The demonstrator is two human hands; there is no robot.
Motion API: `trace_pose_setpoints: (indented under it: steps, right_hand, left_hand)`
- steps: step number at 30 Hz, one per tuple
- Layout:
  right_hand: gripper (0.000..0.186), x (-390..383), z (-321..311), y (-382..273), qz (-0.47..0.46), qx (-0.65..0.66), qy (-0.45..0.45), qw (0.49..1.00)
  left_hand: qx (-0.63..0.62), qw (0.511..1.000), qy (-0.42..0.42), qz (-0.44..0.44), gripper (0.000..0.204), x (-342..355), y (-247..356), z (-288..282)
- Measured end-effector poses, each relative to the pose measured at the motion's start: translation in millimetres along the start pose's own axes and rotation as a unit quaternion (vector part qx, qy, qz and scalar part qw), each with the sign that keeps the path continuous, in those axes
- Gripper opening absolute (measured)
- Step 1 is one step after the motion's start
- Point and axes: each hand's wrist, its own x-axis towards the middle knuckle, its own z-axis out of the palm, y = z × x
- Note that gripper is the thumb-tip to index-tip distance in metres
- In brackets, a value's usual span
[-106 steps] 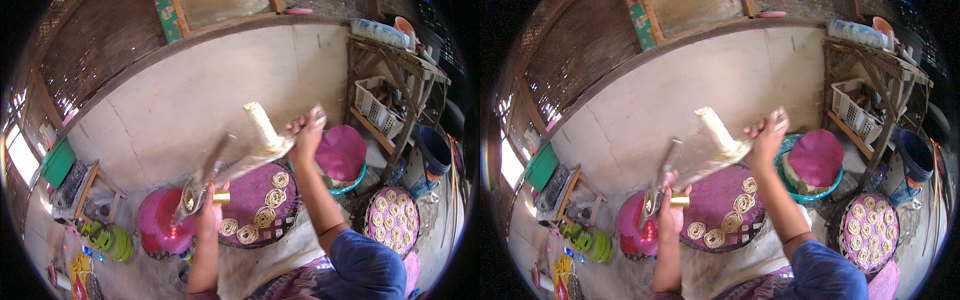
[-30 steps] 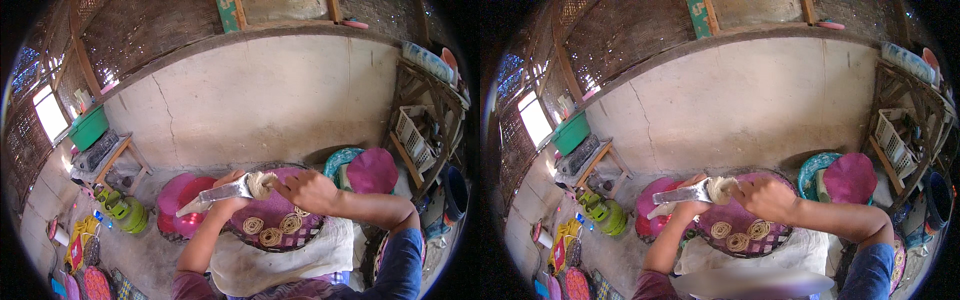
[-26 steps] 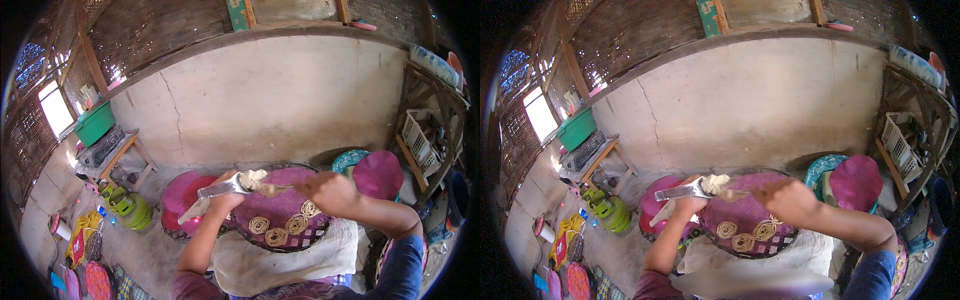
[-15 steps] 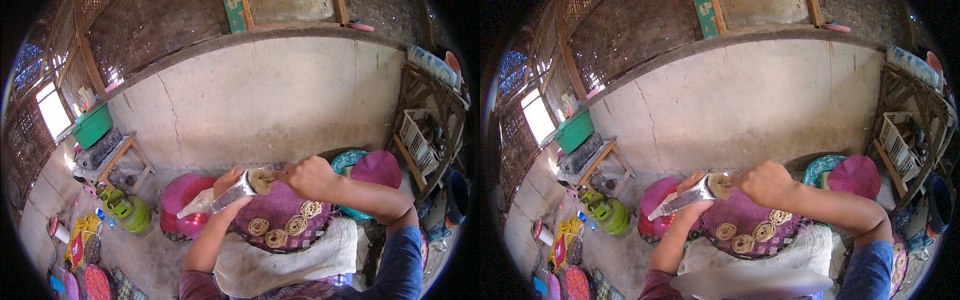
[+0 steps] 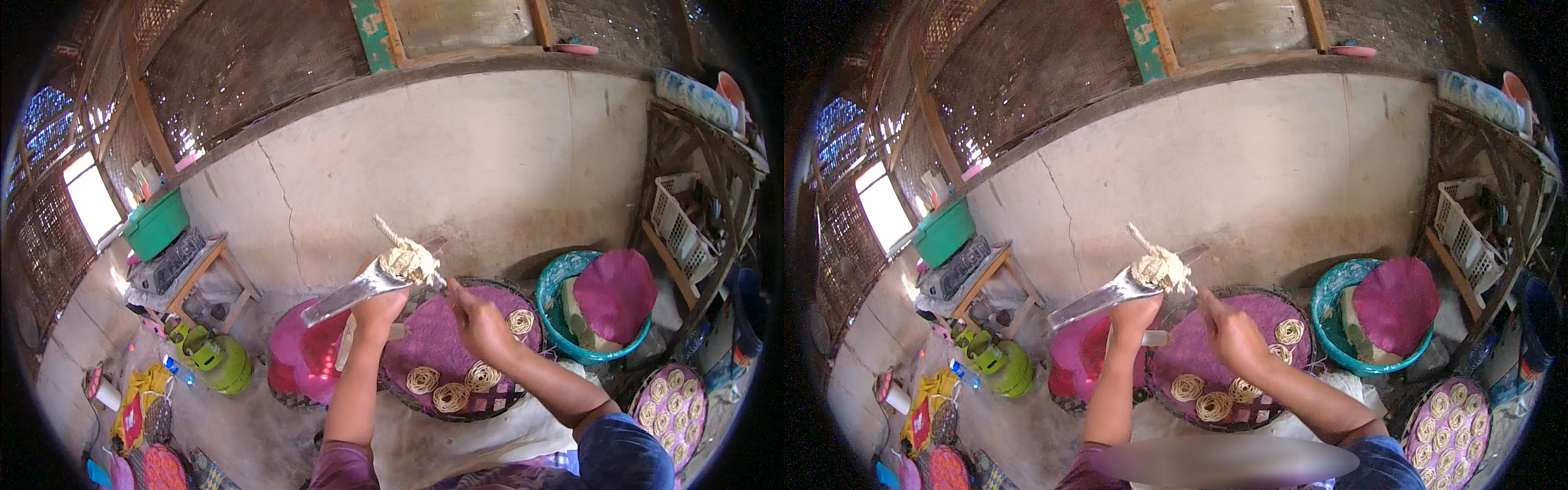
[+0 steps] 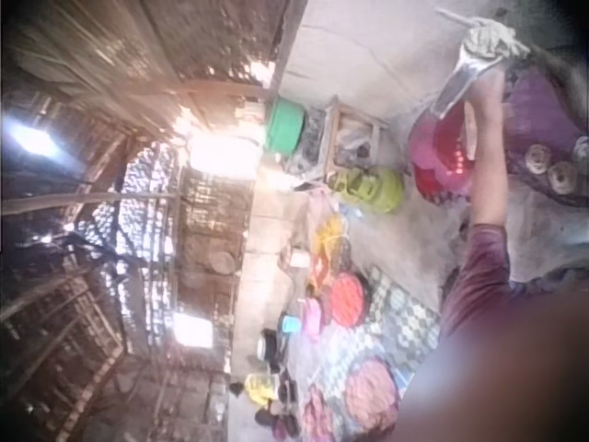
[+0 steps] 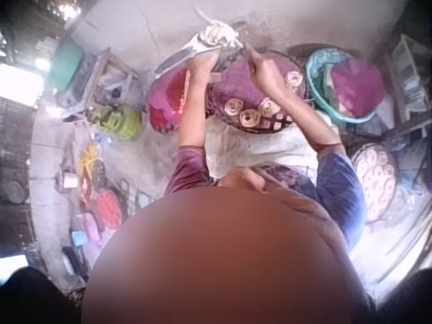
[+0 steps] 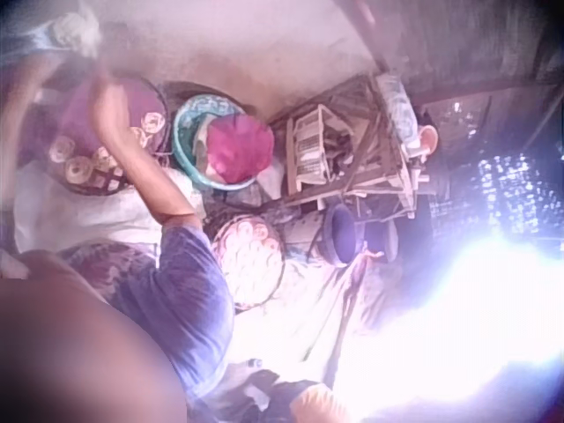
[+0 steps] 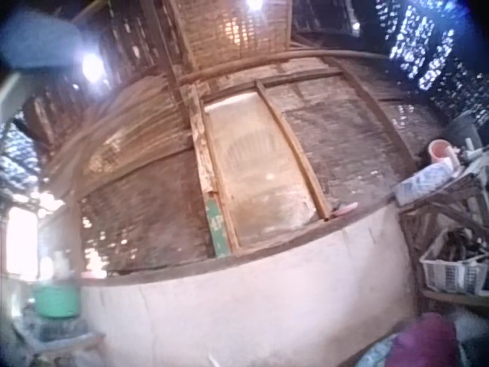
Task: The person repeatedly loads dough into a handheld extruder and presses it through a nozzle to form spiral noodles onto a purple cloth-lined tray. They periodically scrape excess dough from the tool and continue extruding until the tray is filled with multiple noodle spirals.
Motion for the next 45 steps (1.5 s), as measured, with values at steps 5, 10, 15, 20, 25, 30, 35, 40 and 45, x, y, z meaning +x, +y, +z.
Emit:
trace_pose_setpoints:
  steps: [5, 10, 15, 20, 25, 30, 35, 40, 45]
  right_hand:
    - [0.036, -38, -41, 10, 0.114, 0.047, -0.118, 0.985]
    - [0.035, -25, -72, 35, 0.18, 0.063, -0.108, 0.976]
    - [0.034, -43, -61, 42, 0.219, 0.161, -0.117, 0.955]
    - [0.036, -74, -117, 85, 0.44, 0.359, -0.193, 0.8]
    - [0.033, -137, -213, 220, 0.268, -0.153, -0.18, 0.934]
    - [0.033, -169, -232, 272, 0.33, -0.52, -0.355, 0.703]
    - [0.05, -95, -153, 151, 0.218, 0.07, -0.228, 0.947]
    - [0.087, -63, -46, 29, 0.408, 0.787, -0.27, 0.375]
    - [0.079, -80, -56, 18, 0.446, 0.749, -0.235, 0.43]
  left_hand:
    - [0.037, 0.999, -0.021, -0.035, 0.024, 5, 2, 9]
    - [0.061, 0.996, 0.022, 0.065, 0.027, 3, 17, 34]
    - [0.098, 0.991, -0.003, 0.087, 0.024, 13, 29, 60]
    - [0.091, 0.994, -0.017, 0.06, 0.026, 25, 22, 53]
    - [-0.057, 0.988, 0.084, 0.12, 0.044, 40, 4, -7]
    - [-0.528, 0.826, 0.114, -0.161, 0.028, 39, -11, -60]
    - [-0.791, 0.57, 0.01, -0.221, 0.009, 16, 13, -26]
    - [-0.869, 0.386, -0.034, -0.308, 0.015, -27, 42, 34]
    - [-0.747, 0.586, 0.019, -0.315, 0.012, -62, 8, 40]
